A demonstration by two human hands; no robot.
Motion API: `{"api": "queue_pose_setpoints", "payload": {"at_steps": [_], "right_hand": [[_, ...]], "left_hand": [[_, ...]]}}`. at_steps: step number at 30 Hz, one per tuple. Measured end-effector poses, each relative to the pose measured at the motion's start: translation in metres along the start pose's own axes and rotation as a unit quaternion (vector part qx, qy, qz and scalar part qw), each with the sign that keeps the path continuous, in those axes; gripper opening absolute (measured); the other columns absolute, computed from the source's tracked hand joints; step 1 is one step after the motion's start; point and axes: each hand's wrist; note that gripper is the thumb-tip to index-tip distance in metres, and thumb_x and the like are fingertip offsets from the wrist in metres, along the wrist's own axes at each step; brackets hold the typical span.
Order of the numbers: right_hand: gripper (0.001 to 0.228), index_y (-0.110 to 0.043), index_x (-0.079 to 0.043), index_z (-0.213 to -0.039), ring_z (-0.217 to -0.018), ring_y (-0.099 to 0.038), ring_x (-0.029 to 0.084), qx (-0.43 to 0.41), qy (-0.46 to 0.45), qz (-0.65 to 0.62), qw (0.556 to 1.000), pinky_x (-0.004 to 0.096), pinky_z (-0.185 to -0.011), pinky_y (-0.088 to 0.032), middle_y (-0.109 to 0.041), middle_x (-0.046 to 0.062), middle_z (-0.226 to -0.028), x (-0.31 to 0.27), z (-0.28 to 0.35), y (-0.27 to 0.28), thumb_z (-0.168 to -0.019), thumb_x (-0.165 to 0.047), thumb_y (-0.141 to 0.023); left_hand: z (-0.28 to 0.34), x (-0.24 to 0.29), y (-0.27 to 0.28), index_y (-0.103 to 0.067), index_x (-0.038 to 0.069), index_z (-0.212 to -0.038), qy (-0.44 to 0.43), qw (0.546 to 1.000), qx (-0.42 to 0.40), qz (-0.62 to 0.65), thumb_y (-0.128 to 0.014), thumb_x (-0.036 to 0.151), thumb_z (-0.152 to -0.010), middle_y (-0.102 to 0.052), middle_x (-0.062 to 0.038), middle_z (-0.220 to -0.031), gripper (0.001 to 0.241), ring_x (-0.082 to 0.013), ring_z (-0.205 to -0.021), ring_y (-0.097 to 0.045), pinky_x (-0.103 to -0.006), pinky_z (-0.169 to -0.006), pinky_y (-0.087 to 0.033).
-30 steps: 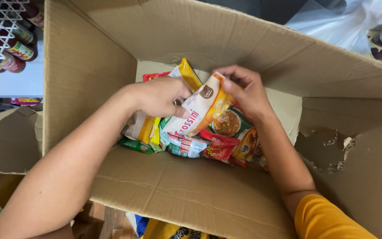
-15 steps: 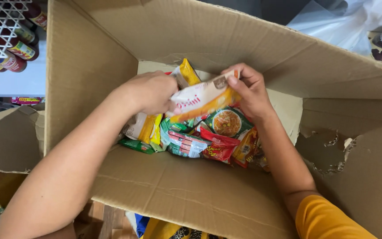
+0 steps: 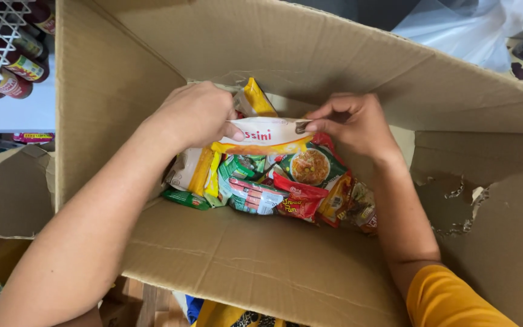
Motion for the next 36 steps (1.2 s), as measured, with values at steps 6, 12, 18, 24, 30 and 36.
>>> {"api": "queue_pose_setpoints", "payload": {"at_steps": [6,12,18,24,30,36], "right_hand": [[0.026,-0.079,-0.006,-0.099,-0.090,-0.075,0.014,-0.094,0.041,0.175,0.979,0.030,-0.082,-0.059,-0.081,0.008,-0.099,-0.017,-0.001,0.010,-0.078,-0.019,-0.088],[0.072,-0.059,-0.006,-0.140,-0.108,-0.070,0.022,-0.236,0.127,0.154,0.951,0.035,-0.093,-0.054,-0.073,0.013,-0.121,-0.002,-0.005,-0.024,-0.080,-0.034,-0.086],[0.059,-0.061,-0.006,-0.140,-0.106,-0.066,0.014,-0.287,-0.025,-0.014,0.957,0.032,-0.092,-0.053,-0.075,0.007,-0.120,0.029,-0.009,-0.032,-0.091,-0.034,-0.077],[0.067,-0.052,-0.004,-0.142,-0.113,-0.063,0.013,-0.319,-0.028,-0.053,0.946,0.031,-0.098,-0.052,-0.070,0.004,-0.124,0.015,-0.007,-0.029,-0.086,-0.027,-0.081],[0.065,-0.054,0.000,-0.139,-0.117,-0.062,0.014,-0.214,0.021,-0.096,0.972,0.033,-0.101,-0.052,-0.068,0.006,-0.128,0.020,0.000,-0.015,-0.083,-0.015,-0.084],[0.055,-0.060,0.002,-0.138,-0.110,-0.066,0.016,-0.076,0.005,-0.219,0.973,0.034,-0.094,-0.053,-0.071,0.008,-0.125,-0.023,0.017,0.009,-0.088,-0.006,-0.080]], "left_hand": [[0.005,0.006,0.006,-0.082,0.027,-0.102,-0.035,0.999,0.001,0.006,-0.083,0.047,-0.076,-0.076,-0.010,-0.090,0.033,-0.0322,-0.092,-0.072,-0.0469,-0.085,-0.055],[-0.007,0.011,-0.014,-0.083,0.022,-0.097,-0.173,0.984,0.039,0.009,-0.080,0.045,-0.082,-0.076,-0.011,-0.084,0.027,-0.0322,-0.084,-0.072,-0.0467,-0.079,-0.056],[-0.010,-0.003,-0.003,-0.081,0.020,-0.094,-0.098,0.981,0.079,0.149,-0.086,0.038,-0.073,-0.077,-0.009,-0.083,0.028,-0.0253,-0.074,-0.075,-0.0400,-0.072,-0.058],[-0.006,0.007,-0.007,-0.081,0.015,-0.095,-0.105,0.941,0.246,0.209,-0.082,0.029,-0.087,-0.076,-0.009,-0.079,0.016,-0.0236,-0.069,-0.072,-0.0375,-0.066,-0.056],[-0.030,-0.012,-0.020,-0.066,0.006,-0.127,-0.226,0.812,0.288,0.454,-0.075,0.029,-0.105,-0.074,0.002,-0.099,0.033,-0.0058,-0.084,-0.067,-0.0253,-0.075,-0.058],[-0.012,0.014,-0.017,-0.070,0.004,-0.116,-0.234,0.851,0.166,0.439,-0.082,0.028,-0.083,-0.076,0.002,-0.087,0.042,-0.0046,-0.071,-0.066,-0.0269,-0.063,-0.056]]}}
Point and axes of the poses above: each hand's wrist, its own z-axis away from the middle knuckle, its own y-axis out of the back of the hand, x = y × z
